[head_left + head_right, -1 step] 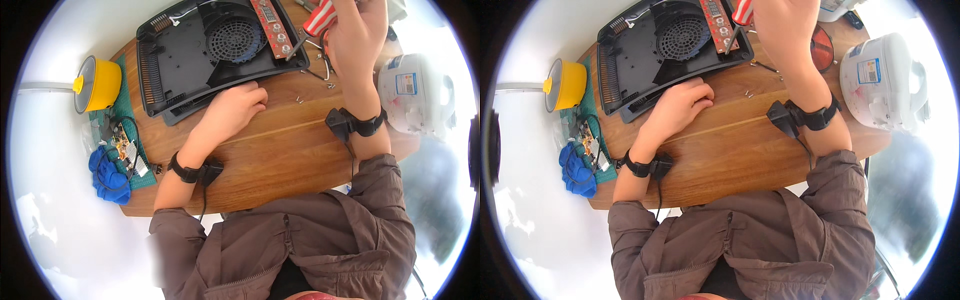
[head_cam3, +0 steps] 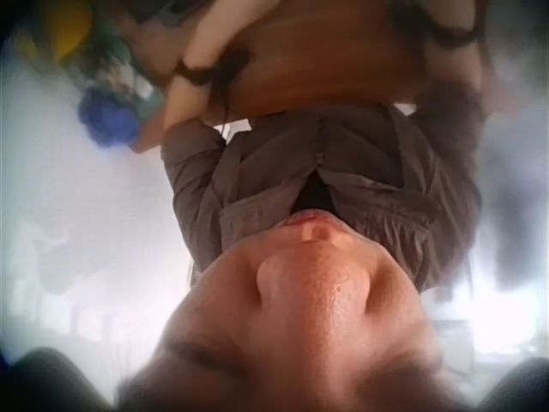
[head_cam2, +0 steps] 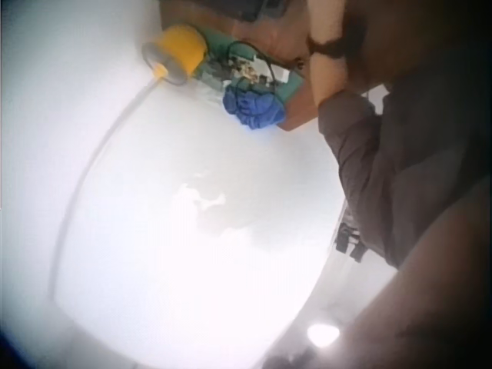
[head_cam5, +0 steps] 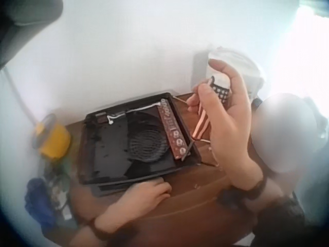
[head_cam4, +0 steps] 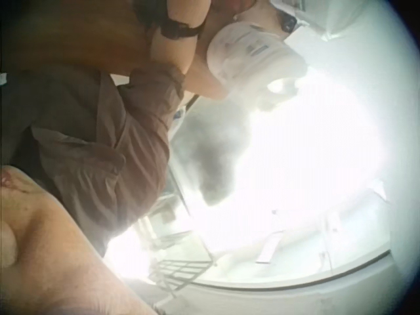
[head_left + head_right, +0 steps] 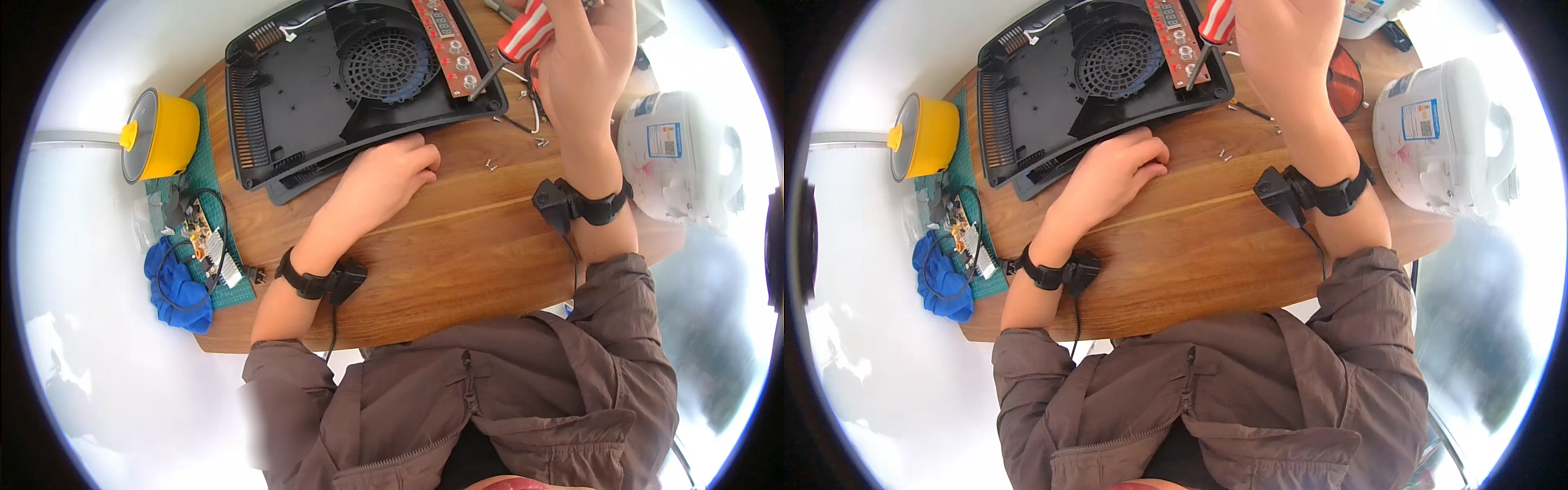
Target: The person disassembles a small black electronic device on a wooden table. They remove a circuit board, fan, and control panel using a screwdriver, placing each component on the table.
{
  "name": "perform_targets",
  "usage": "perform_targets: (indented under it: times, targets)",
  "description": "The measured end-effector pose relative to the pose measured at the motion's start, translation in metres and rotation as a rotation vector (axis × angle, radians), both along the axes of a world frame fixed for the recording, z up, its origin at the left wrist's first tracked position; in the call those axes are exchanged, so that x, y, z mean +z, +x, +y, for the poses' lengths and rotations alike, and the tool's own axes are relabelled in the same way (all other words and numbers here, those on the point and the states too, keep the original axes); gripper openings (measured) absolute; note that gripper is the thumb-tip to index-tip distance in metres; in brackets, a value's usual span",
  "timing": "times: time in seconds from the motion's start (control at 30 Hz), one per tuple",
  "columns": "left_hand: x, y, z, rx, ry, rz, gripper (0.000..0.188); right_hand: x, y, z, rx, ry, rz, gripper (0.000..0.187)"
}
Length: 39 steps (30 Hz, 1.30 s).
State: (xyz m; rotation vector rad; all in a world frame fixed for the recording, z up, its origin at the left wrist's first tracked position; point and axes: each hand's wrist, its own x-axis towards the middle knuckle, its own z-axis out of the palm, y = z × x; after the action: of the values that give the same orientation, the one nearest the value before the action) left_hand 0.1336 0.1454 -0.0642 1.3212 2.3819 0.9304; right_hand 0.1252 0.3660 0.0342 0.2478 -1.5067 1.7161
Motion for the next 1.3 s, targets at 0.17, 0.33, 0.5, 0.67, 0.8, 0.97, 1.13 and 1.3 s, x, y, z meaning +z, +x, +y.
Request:
perform_targets:
  times: [0.17, 0.33, 0.5, 0.67, 0.8, 0.97, 1.13, 1.3]
  targets:
    - [-0.001, 0.001, -0.001, 0.015, 0.000, -0.017, 0.015, -0.005, -0.004, 0.001, -0.021, 0.053, 0.053, 0.043]
    - [0.000, 0.002, -0.001, 0.024, -0.015, -0.024, 0.015, -0.008, -0.005, 0.003, -0.012, 0.086, 0.057, 0.045]
    - [0.001, 0.001, 0.000, 0.029, -0.016, -0.043, 0.015, -0.015, -0.005, -0.002, 0.129, 0.075, 0.143, 0.048]
    - [0.000, 0.003, 0.000, 0.049, -0.025, -0.035, 0.015, -0.016, -0.007, 0.000, 0.099, 0.118, 0.140, 0.047]
    - [0.013, 0.001, -0.002, 0.069, 0.037, -0.020, 0.014, -0.018, -0.008, 0.002, 0.081, 0.146, 0.126, 0.046]
    - [0.046, 0.001, -0.007, 0.131, 0.268, 0.044, 0.009, -0.021, -0.011, -0.001, 0.101, 0.083, 0.119, 0.045]
    - [0.051, -0.021, -0.021, 0.316, 0.252, 0.389, 0.015, -0.024, -0.013, 0.002, 0.106, 0.124, 0.110, 0.044]
    - [0.041, -0.026, -0.025, 0.379, 0.115, 0.492, 0.040, -0.023, -0.012, 0.000, 0.022, 0.148, 0.062, 0.045]
